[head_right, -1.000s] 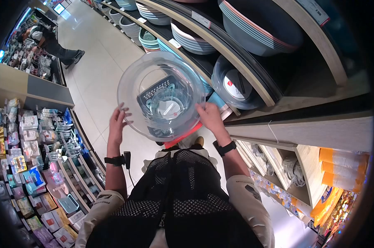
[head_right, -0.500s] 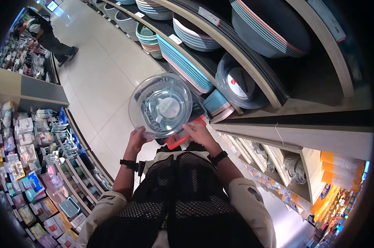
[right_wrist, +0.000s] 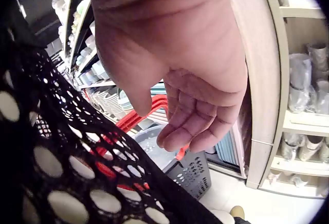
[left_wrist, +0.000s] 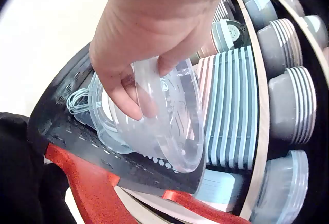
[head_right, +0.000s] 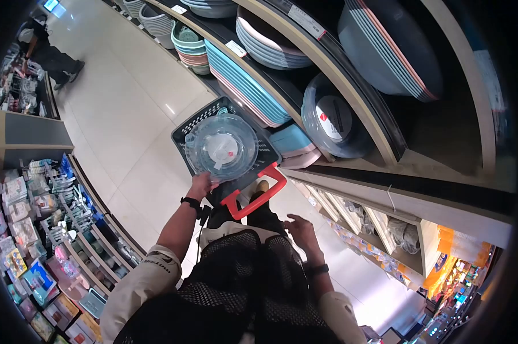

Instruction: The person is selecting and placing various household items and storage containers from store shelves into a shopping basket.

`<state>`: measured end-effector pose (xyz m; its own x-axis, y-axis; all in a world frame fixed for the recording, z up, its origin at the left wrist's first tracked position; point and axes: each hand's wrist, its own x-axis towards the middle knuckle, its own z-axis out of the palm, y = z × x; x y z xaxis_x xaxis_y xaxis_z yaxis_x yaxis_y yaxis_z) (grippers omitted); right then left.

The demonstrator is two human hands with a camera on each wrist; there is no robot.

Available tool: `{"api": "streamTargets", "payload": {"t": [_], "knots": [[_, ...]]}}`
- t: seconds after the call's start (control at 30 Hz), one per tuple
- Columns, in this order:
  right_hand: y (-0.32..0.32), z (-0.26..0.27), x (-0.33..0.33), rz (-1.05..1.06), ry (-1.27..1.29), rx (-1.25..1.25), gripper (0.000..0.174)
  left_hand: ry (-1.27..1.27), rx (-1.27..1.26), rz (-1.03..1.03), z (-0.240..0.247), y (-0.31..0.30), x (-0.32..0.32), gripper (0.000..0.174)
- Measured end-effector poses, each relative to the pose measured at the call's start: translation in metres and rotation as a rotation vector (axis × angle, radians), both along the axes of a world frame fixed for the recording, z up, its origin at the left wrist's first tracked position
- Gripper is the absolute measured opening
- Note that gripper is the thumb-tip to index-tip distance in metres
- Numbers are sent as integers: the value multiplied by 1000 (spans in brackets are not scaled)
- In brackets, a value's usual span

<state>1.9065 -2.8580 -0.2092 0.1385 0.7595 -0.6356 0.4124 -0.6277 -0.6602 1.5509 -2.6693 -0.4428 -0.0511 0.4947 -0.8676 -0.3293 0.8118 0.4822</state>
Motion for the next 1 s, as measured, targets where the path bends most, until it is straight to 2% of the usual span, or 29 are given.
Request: {"api": "streamTargets", "payload": {"t": [0.27,0.33,0.43,0.47,0.53,0.63,0.77,0.93,1.0], "knots": [[-42,8,-8,-139,-57,-103,35,-174,-80,-36,-57,22,-18,48],[-44,8,-10,-162,-48,-99,35,-170,-61,-173,-87,15,-28,52],[-36,11,-12,-148,-46,-35,35,-100,-177,-157,-82,11,-26,51],[-34,10,-11,-96,-65,-8,36,-97,-178,-163,-70,9,-25,51],[-23,17,-9,-110,-59,9,36,-40,-91,-356,-27,7,-19,49],[-8,18,-1,-140,-39,106,32,-18,-34,-482,17,4,-13,44],[30,28,23,-376,143,212,32,-1,82,-584,66,-6,-2,43],[97,35,58,-511,81,502,36,26,272,-606,138,-21,10,44],[121,37,70,-757,197,425,36,15,315,-585,159,-28,16,45]]}}
